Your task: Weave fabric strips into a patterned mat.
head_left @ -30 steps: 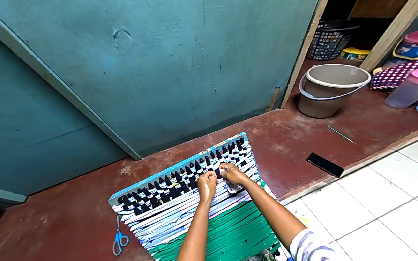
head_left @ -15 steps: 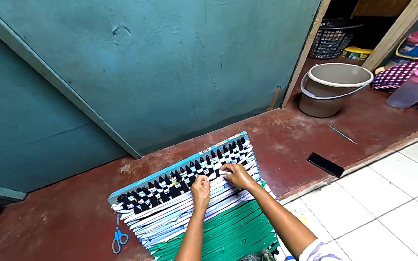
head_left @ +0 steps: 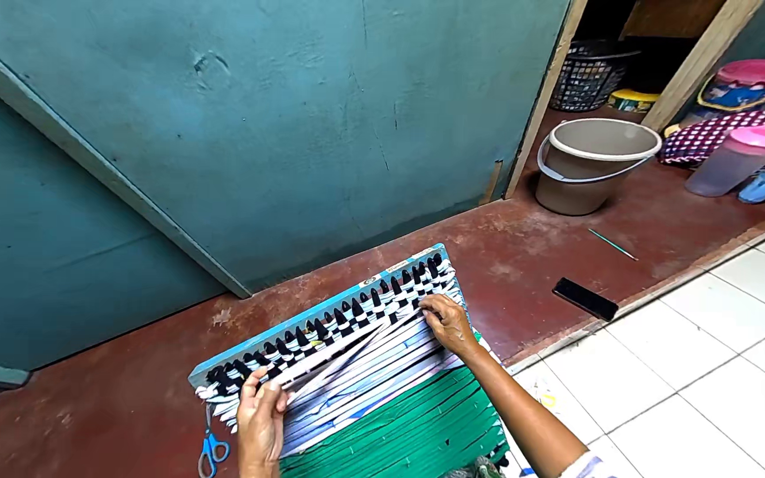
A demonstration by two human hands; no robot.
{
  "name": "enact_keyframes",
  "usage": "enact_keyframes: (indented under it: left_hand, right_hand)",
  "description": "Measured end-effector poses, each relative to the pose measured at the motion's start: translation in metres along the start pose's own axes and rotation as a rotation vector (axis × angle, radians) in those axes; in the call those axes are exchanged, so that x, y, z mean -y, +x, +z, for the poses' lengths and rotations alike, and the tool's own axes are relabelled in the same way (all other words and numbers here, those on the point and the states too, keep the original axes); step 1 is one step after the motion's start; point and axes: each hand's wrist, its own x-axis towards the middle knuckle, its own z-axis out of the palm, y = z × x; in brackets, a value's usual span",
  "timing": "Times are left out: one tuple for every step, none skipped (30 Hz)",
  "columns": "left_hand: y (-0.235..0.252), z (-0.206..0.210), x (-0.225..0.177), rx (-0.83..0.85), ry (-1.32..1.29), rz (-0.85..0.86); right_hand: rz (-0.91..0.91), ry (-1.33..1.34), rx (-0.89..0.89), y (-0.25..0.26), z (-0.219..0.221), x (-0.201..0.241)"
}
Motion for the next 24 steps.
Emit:
enact_keyframes:
  left_hand:
    - [-0.002, -0.007, 0.0, 0.035, 0.29, 0.013]
    - [-0.004, -0.012, -0.002, 0.082, 0.566, 0.013]
    - [-0.006, -0.015, -0.004, 0.108, 0.739, 0.017]
    - [-0.007, -0.019, -0.004, 0.103, 0.813, 0.027]
    - [-0.007, -0.024, -0.004, 0.074, 0.79, 0.036]
    - [-0.007, -0.031, -0.004, 0.043, 0.671, 0.043]
    - [-0.008, -0.038, -0.008, 0.016, 0.496, 0.037]
    - [-0.009, -0.047, -0.013, 0.001, 0.325, 0.037]
    - [-0.011, -0.056, -0.018, -0.008, 0.196, 0.046]
    - [-0.012, -0.065, -0.023, -0.017, 0.118, 0.061]
    - [-0.013, -0.075, -0.026, -0.031, 0.083, 0.074]
    - [-0.013, -0.083, -0.028, -0.055, 0.079, 0.081]
    - [-0.012, -0.091, -0.029, -0.09, 0.087, 0.089]
    - [-0.009, -0.097, -0.03, -0.134, 0.1, 0.097]
    - [-0.005, -0.102, -0.031, -0.183, 0.122, 0.101]
    - [0.002, -0.107, -0.03, -0.244, 0.147, 0.089]
    - [0.01, -0.114, -0.027, -0.306, 0.172, 0.063]
    - [0.018, -0.119, -0.025, -0.361, 0.198, 0.021]
    - [0.026, -0.123, -0.022, -0.4, 0.231, -0.032]
    - [0.034, -0.127, -0.018, -0.423, 0.267, -0.084]
    - [0.041, -0.13, -0.015, -0.433, 0.299, -0.133]
    - [0.047, -0.133, -0.011, -0.44, 0.323, -0.167]
    - [0.052, -0.134, -0.008, -0.441, 0.332, -0.19]
    - [0.055, -0.135, -0.006, -0.439, 0.329, -0.207]
  right_hand:
    - [-0.001, 0.002, 0.013, -0.002, 0.002, -0.001]
    - [-0.01, 0.004, 0.031, -0.004, 0.004, 0.0]
    - [-0.029, 0.0, 0.047, -0.005, 0.007, 0.0]
    - [-0.053, -0.011, 0.062, -0.005, 0.011, 0.001]
    - [-0.077, -0.036, 0.072, -0.005, 0.014, 0.001]
    - [-0.095, -0.069, 0.077, -0.005, 0.017, 0.002]
    - [-0.103, -0.101, 0.082, -0.004, 0.019, 0.002]
    - [-0.102, -0.127, 0.088, -0.004, 0.02, 0.002]
    - [-0.1, -0.144, 0.092, -0.004, 0.021, 0.002]
    - [-0.097, -0.155, 0.094, -0.004, 0.022, 0.001]
    - [-0.094, -0.166, 0.096, -0.004, 0.022, 0.0]
    - [-0.093, -0.179, 0.095, -0.003, 0.023, 0.0]
    - [-0.093, -0.192, 0.092, -0.003, 0.025, 0.0]
    - [-0.091, -0.205, 0.089, -0.002, 0.026, -0.001]
    - [-0.086, -0.216, 0.088, -0.002, 0.027, 0.0]
    - [-0.074, -0.219, 0.09, -0.002, 0.028, 0.001]
    - [-0.063, -0.222, 0.089, -0.001, 0.029, 0.001]
    - [-0.056, -0.22, 0.087, -0.001, 0.03, 0.001]
    - [-0.046, -0.215, 0.089, -0.001, 0.03, 0.0]
    - [-0.033, -0.204, 0.095, 0.0, 0.029, 0.0]
    - [-0.019, -0.193, 0.106, 0.0, 0.028, 0.0]
    - [0.0, -0.182, 0.12, 0.001, 0.027, 0.001]
    - [0.018, -0.173, 0.134, 0.002, 0.026, 0.002]
    - [0.035, -0.166, 0.144, 0.003, 0.026, 0.002]
